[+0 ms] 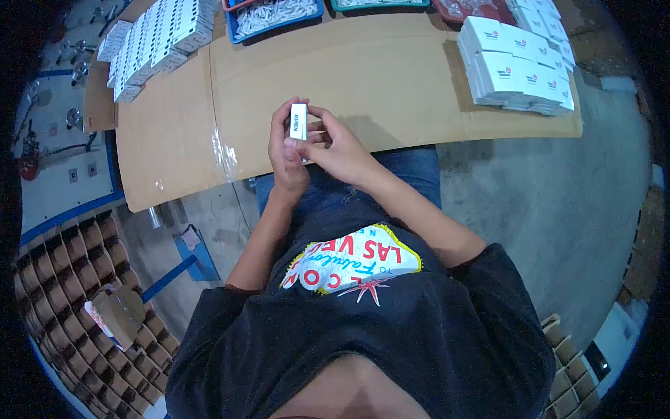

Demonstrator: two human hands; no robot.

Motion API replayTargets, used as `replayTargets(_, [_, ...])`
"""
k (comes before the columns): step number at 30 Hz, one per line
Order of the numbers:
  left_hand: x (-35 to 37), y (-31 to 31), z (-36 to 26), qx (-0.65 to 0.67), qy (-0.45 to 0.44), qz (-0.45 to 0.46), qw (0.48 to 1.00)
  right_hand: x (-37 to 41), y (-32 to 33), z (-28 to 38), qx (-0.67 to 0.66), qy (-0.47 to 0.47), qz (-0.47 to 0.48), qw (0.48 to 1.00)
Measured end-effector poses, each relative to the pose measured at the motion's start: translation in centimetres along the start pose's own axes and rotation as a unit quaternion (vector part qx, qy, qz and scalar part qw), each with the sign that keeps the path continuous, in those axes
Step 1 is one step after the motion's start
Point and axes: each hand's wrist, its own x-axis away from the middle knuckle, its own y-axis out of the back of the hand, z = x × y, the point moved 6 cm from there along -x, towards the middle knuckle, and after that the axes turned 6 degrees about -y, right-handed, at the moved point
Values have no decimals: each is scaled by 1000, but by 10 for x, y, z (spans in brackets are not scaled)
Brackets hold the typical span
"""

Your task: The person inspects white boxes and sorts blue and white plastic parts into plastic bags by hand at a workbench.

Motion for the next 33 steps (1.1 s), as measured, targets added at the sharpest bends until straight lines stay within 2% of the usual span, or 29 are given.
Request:
replayTargets(2, [5, 3, 7, 21, 14, -17, 1000, 0, -3, 2, 111, 109, 12, 988])
replayTargets(9, [0, 7, 3, -3, -23, -55, 998, 11, -16, 11, 136, 112, 14, 984])
replayTargets(11, [-2, 4, 1, -13, -37, -61, 997, 13, -12, 13, 202, 129, -20, 971])
replayTargets(15, [-1, 0, -1, -37, -45, -68, 996, 20, -14, 17, 193, 137, -79, 968])
replayTargets(17, [1, -2, 0, -41, -53, -74, 995, 23, -14, 20, 211, 197, -115, 951])
replayTargets(20, [5, -3, 5, -25, -69, -92, 993, 28, -15, 26, 241, 238, -129, 932])
replayTargets(33, [8, -4, 2, -31, -79, -110, 990, 32, -15, 33, 249, 241, -143, 927])
